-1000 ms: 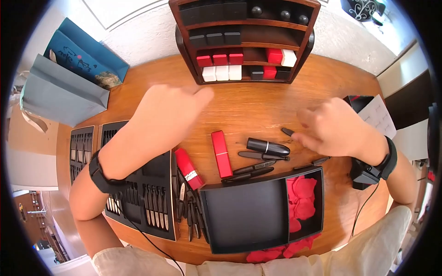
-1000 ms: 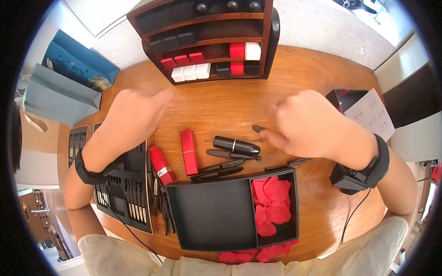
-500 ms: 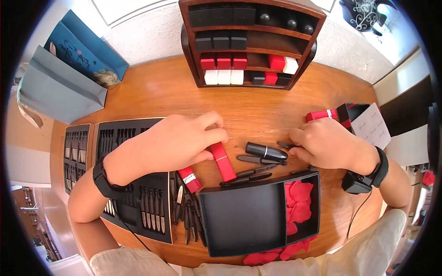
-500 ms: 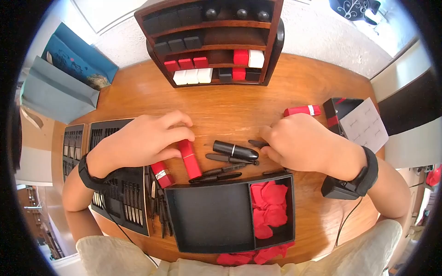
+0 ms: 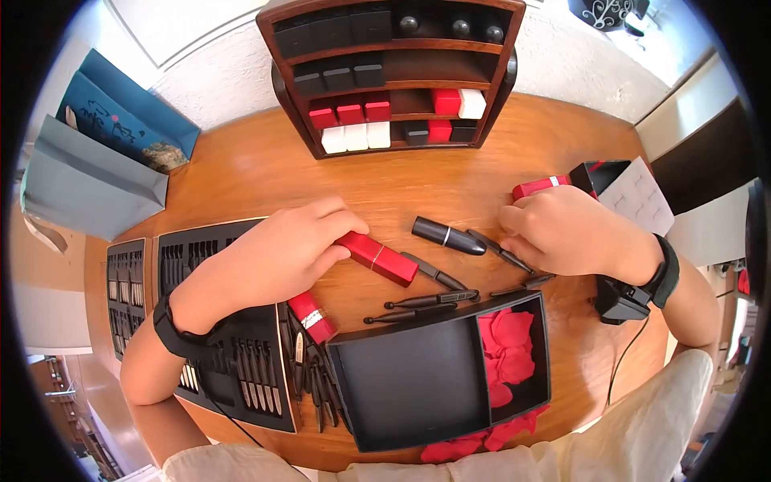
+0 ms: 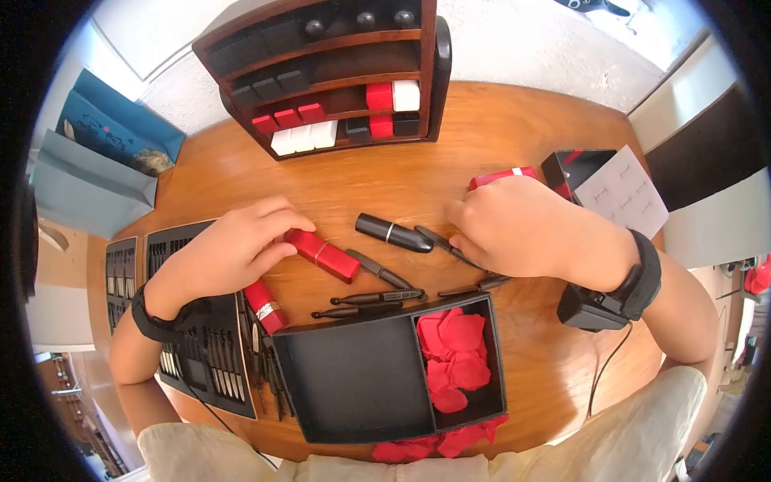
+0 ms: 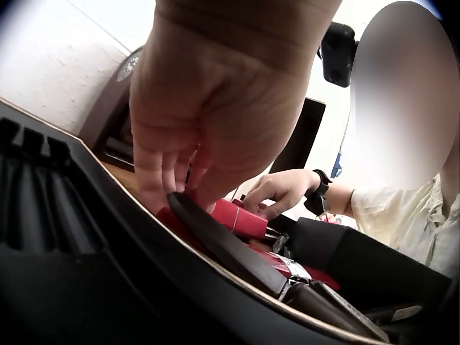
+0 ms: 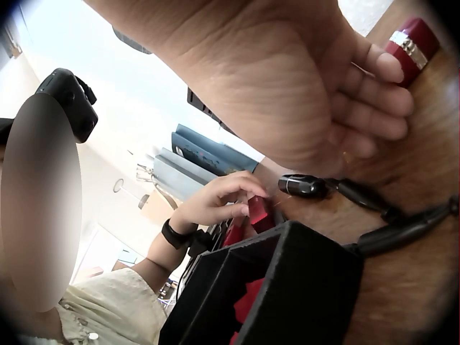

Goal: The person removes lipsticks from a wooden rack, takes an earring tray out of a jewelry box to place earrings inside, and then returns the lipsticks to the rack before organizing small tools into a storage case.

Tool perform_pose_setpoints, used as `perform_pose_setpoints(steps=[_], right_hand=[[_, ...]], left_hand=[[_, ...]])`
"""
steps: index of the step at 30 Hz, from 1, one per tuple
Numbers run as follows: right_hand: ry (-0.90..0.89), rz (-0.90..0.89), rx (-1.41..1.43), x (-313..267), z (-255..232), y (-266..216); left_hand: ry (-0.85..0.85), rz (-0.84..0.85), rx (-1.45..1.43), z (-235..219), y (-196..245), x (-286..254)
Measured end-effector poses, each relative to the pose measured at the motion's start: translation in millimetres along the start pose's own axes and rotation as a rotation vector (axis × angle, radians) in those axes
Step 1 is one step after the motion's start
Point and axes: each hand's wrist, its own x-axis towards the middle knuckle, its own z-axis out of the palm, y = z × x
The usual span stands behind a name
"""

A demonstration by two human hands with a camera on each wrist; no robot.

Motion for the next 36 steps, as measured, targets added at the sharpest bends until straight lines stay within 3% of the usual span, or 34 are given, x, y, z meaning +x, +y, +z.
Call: perform_pose_setpoints(steps=[5, 7, 11, 13, 16, 19, 22, 26, 29, 36], right_hand=[[0.029, -0.024, 0.012, -1, 4, 3], [-0.011, 0.001, 0.022, -1, 3, 1], [-0.040, 0.013, 0.003, -2, 1, 0], [0.024, 0.019, -0.016, -4, 2, 2], [0.024, 0.032, 0.000, -2, -3, 2], [0.093, -0.001, -0.008, 0, -3, -1], [0.116, -0.027, 0.031, 5, -4, -7], [0.189, -0.055, 0.195, 10, -6, -32], [0.416, -0.255, 0.149, 16, -1, -43], [0.328, -0.126, 0.186, 24, 4, -33]], left_hand=[[0.019, 0.027, 0.008, 1, -1, 0], [-0.044, -0.168, -0.289, 2, 3, 0], [-0.010, -0.244, -0.349, 7, 7, 1], [0.023, -0.451, -0.413, 5, 9, 3], [0.092, -0.483, -0.482, 4, 4, 3], [0.243, -0.362, -0.489, 9, 0, 4], [0.309, -0.360, -0.605, 7, 10, 5], [0.289, -0.295, -0.755, 11, 19, 4], [0.267, -0.334, -0.813, 15, 27, 4], [0.305, -0.291, -0.939, 16, 36, 2]])
